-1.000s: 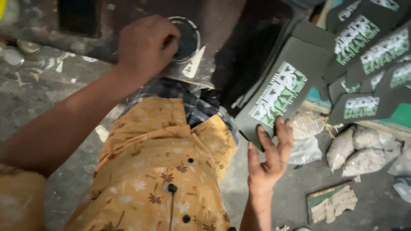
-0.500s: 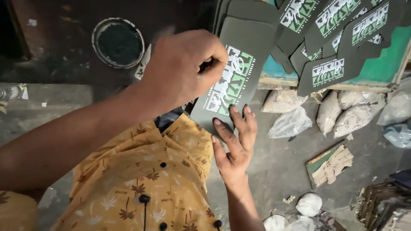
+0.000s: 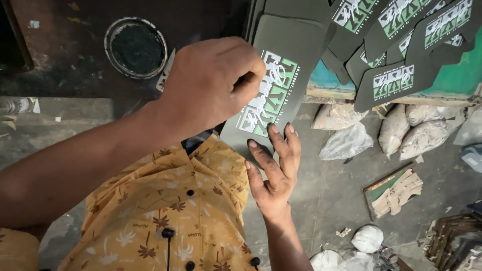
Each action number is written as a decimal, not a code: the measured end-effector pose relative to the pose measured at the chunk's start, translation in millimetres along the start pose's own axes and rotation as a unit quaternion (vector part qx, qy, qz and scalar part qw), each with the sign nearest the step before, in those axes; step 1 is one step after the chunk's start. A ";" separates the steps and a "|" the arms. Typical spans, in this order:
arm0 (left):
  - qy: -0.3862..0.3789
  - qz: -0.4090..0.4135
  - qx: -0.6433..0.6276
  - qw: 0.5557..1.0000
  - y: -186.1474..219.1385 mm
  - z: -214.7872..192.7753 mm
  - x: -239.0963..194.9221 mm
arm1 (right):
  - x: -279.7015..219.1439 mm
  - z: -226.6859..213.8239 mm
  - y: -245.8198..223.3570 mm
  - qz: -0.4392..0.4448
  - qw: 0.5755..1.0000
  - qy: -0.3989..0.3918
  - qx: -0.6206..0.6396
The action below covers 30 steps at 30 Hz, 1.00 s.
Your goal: Applying white ink accents to printed clothing tags using a stylus tool.
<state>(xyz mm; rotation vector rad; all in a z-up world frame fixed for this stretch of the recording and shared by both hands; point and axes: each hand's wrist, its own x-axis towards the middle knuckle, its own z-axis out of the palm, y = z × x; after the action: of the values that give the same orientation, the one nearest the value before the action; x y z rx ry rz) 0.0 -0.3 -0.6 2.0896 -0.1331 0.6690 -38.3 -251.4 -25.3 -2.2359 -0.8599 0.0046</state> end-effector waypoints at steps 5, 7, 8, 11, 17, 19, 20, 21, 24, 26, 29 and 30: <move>0.004 0.002 -0.014 1.000 -1.3 -0.1 0.3 | 1.5 -0.1 -1.4 0.001 1.000 0.000 0.005; 0.002 0.000 -0.013 1.000 -1.6 0.5 -0.5 | 1.7 -0.2 -1.6 -0.001 1.000 0.000 0.003; -0.001 -0.003 -0.012 1.000 -1.7 0.7 -1.0 | 1.9 -0.3 -1.6 -0.003 1.000 -0.001 0.001; -0.005 0.003 -0.006 1.000 -2.2 0.6 -1.5 | 1.6 -0.1 -1.8 0.000 1.000 0.000 0.002; -0.007 0.013 -0.035 0.999 -2.8 3.3 9.7 | 0.6 0.7 0.0 0.002 1.000 0.003 0.000; -0.005 0.025 -0.038 0.999 -4.8 10.8 15.2 | 0.4 0.6 0.0 -0.001 1.000 0.002 -0.002; -0.003 0.037 -0.039 0.999 -6.1 14.1 18.4 | 1.1 0.8 0.2 -0.004 1.000 0.002 -0.003; -0.003 0.039 -0.039 0.998 -7.1 17.1 20.3 | 1.2 0.8 0.4 -0.005 1.000 0.004 -0.004; -0.001 0.044 -0.020 0.999 -9.1 25.3 23.1 | 0.4 0.1 1.1 -0.004 1.000 0.005 -0.006; -0.002 0.040 0.009 0.999 -9.8 27.4 22.2 | 0.6 0.2 1.3 -0.003 1.000 -0.002 -0.003; 0.003 0.044 0.026 0.999 -9.2 27.2 21.4 | 0.3 1.1 3.1 -0.011 1.000 -0.003 -0.002; 0.004 0.044 0.027 0.999 -10.2 27.6 21.0 | 0.6 1.4 2.9 -0.012 1.000 -0.003 -0.002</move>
<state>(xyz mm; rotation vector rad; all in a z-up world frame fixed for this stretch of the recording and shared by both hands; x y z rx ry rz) 32.6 -13.2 -9.7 2.1423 -0.2054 0.7395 -36.5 -251.6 -28.1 -2.2298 -0.8903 -0.0001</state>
